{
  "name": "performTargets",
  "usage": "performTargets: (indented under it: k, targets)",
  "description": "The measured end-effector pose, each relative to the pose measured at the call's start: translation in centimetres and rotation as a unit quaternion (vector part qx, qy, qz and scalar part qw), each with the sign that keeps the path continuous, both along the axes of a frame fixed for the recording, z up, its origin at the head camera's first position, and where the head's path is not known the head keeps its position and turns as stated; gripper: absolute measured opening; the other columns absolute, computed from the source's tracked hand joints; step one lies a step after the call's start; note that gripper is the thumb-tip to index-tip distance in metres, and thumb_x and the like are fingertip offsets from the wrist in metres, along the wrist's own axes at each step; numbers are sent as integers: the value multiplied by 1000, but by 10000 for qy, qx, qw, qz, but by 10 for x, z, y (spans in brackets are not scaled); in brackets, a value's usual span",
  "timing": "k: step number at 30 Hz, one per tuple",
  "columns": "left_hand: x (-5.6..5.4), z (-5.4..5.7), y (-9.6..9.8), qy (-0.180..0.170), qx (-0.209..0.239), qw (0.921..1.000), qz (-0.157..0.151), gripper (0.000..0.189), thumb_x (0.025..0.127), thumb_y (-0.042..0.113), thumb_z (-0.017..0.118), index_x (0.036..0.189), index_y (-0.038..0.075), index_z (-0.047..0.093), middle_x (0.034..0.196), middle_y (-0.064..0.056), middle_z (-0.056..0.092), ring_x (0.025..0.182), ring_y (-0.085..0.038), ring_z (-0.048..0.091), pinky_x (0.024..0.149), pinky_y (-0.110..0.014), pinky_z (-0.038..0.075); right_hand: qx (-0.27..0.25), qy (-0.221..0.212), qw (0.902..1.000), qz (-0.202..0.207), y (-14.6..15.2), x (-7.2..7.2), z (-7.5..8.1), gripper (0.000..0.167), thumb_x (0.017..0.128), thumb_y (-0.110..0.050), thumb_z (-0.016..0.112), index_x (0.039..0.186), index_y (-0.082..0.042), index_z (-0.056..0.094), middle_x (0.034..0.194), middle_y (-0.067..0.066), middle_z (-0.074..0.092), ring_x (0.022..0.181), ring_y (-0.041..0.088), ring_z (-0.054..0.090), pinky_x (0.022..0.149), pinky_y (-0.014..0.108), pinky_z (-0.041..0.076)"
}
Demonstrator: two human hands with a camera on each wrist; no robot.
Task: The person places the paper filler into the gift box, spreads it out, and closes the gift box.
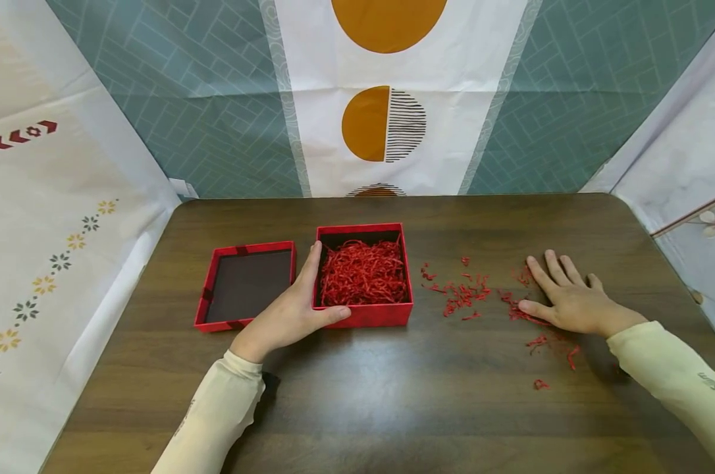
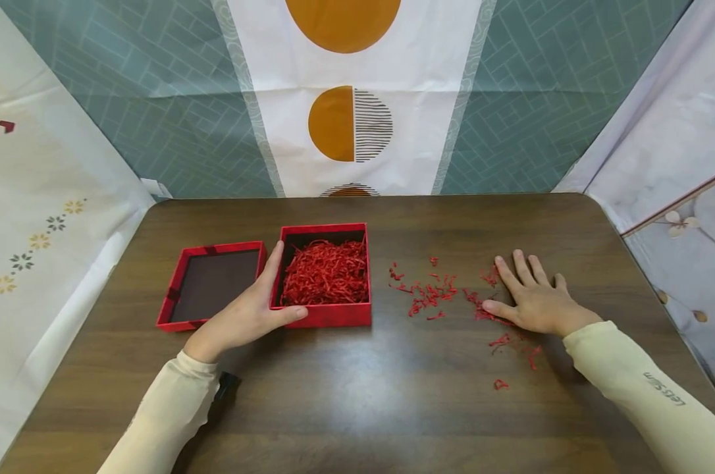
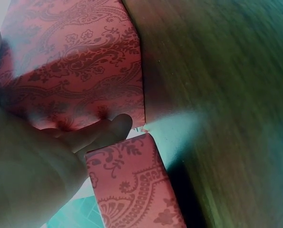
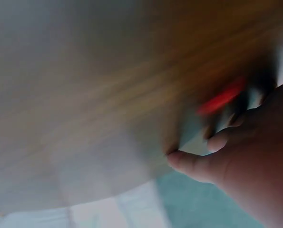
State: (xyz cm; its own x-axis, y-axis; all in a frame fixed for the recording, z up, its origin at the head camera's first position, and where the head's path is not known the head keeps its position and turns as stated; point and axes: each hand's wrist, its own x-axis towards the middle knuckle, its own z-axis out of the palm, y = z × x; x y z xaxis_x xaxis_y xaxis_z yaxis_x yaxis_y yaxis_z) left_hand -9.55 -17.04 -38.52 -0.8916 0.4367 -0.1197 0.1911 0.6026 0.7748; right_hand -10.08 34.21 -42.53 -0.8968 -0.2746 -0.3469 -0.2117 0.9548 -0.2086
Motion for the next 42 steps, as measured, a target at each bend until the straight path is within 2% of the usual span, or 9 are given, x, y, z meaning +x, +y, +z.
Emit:
performTargets:
  k: [4, 8, 14, 19, 23, 26, 31, 37, 42]
  targets:
    - [0, -2, 3, 4, 0, 10000, -35, 119, 86, 65, 70, 160, 29, -17, 165, 11, -13, 152, -19, 6, 117, -50, 23, -212, -35, 9996, 161, -25, 2, 5, 93, 101, -63, 45, 163, -18, -7, 163, 27, -16, 146, 53, -10, 99, 82, 2]
    - [0, -3, 6, 6, 7, 10000, -56, 120, 86, 65, 69, 161, 28, -16, 166, 11, -13, 151, -20, 6, 117, -50, 23, -558, 27, 9984, 85, -19, 17, 15, 88, 104, -55, 47, 163, -18, -6, 163, 24, -17, 147, 49, -12, 99, 82, 6]
    - [4, -3, 8, -81, 98, 9999, -14, 119, 86, 65, 69, 160, 32, -18, 165, 13, -14, 152, -21, 6, 115, -53, 25, -438, 168, 9979, -438, 43, 69, 21, 95, 105, -47, 49, 158, -9, -20, 156, 24, -32, 142, 53, -23, 94, 86, 2]
    - [7, 0, 5, -131, 112, 9998, 49, 118, 86, 65, 70, 158, 36, -19, 165, 13, -14, 152, -23, 7, 114, -56, 26, 10, 131, 9977, -671, 79, 119, 2, 102, 104, -50, 49, 153, -1, -26, 151, 26, -36, 136, 57, -28, 89, 87, -6]
    - [7, 2, 3, -122, 86, 9999, 68, 119, 86, 66, 69, 159, 35, -19, 165, 12, -14, 152, -25, 8, 114, -57, 27, 181, 153, 9974, -675, 84, 138, -14, 105, 103, -52, 50, 151, 1, -27, 150, 27, -38, 135, 52, -33, 90, 84, -12]
    - [7, 2, 1, -106, 84, 9999, 77, 119, 86, 66, 69, 159, 33, -19, 165, 11, -13, 152, -26, 8, 114, -57, 26, 256, 186, 9974, -655, 76, 133, -16, 107, 102, -55, 50, 151, 1, -27, 150, 29, -37, 136, 50, -33, 92, 84, -10]
    - [6, 0, -1, -101, 33, 9999, 43, 119, 87, 65, 69, 159, 33, -20, 166, 9, -14, 152, -28, 8, 114, -57, 25, 209, 301, 9980, -521, 54, 105, -12, 106, 102, -57, 50, 155, 1, -21, 154, 33, -29, 140, 53, -24, 93, 85, 3]
    - [2, -1, 0, -56, 22, 10000, 17, 118, 87, 63, 70, 158, 35, -21, 166, 9, -14, 152, -27, 7, 115, -57, 24, 237, 557, 9980, -165, 23, 76, -11, 105, 101, -60, 50, 158, 3, -12, 158, 34, -19, 146, 51, -13, 97, 82, 5]
    - [0, -1, 2, -90, 35, 9999, -44, 118, 88, 62, 70, 158, 34, -21, 166, 9, -15, 152, -26, 5, 116, -56, 22, 233, 525, 9983, -134, 1, 63, -10, 108, 99, -65, 49, 158, 5, -8, 159, 33, -17, 147, 50, -10, 100, 81, 5]
